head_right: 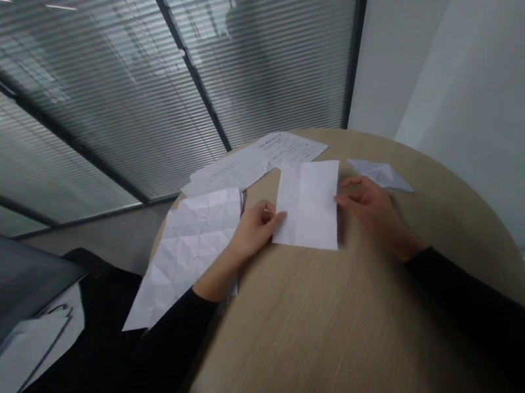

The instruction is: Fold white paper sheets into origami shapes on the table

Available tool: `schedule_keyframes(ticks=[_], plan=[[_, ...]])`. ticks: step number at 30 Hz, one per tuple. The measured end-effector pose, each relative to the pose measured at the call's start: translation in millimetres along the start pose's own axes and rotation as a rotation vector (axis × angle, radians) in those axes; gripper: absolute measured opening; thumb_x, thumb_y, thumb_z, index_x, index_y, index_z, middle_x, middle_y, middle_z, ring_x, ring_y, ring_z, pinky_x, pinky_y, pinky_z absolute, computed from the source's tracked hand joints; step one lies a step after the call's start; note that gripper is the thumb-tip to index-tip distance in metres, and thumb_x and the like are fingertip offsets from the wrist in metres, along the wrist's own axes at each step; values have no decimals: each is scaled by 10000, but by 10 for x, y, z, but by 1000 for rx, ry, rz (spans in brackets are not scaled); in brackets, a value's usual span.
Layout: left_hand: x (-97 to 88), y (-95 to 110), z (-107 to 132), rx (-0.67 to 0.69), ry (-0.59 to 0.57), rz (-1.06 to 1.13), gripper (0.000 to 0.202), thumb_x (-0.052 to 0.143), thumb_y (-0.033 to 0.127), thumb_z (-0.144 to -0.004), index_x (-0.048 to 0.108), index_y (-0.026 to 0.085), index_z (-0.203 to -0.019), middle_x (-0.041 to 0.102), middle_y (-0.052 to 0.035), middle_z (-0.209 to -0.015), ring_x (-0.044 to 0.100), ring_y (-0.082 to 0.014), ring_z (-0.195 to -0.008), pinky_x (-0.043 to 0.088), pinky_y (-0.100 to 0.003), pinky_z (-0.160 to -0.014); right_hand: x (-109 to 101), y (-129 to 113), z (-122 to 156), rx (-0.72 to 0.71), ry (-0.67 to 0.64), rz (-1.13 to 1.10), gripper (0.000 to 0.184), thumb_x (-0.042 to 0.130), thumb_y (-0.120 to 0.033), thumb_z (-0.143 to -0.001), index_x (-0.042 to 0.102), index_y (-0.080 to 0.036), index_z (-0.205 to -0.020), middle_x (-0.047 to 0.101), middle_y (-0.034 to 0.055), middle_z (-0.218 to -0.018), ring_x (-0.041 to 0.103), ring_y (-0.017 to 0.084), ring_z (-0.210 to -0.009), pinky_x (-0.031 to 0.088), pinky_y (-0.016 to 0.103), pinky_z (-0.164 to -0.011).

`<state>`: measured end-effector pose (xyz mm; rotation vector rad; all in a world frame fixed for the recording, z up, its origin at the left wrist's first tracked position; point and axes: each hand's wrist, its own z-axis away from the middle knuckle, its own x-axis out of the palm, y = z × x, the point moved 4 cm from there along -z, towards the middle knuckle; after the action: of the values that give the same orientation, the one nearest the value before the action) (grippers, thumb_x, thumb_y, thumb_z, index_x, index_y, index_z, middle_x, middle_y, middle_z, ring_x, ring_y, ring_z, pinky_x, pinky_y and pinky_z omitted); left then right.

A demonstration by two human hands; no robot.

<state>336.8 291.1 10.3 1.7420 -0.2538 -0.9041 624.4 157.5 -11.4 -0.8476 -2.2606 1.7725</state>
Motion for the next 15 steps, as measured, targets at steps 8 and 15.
schedule_keyframes(ticks=[8,15], plan=[[-42,178,55,324,20,-589,252,903,380,-969,745,224,-1087,800,-113,-1216,758,-308,-1147,614,-472,-1046,144,-39,33,-392,-50,430,240,772,-404,-991,738,-302,-1206,832,116,-1193,803,380,-1143,647,646,-1091],[14,83,59,510,-162,-551,205,661,195,-1090,791,209,-1248,836,-129,-1378,786,-303,-1313,617,-527,-1211,278,-72,143,-504,-387,564,354,700,-359,-1090,801,-338,-1428,818,93,-1538,762,383,-1435,579,698,-1266]])
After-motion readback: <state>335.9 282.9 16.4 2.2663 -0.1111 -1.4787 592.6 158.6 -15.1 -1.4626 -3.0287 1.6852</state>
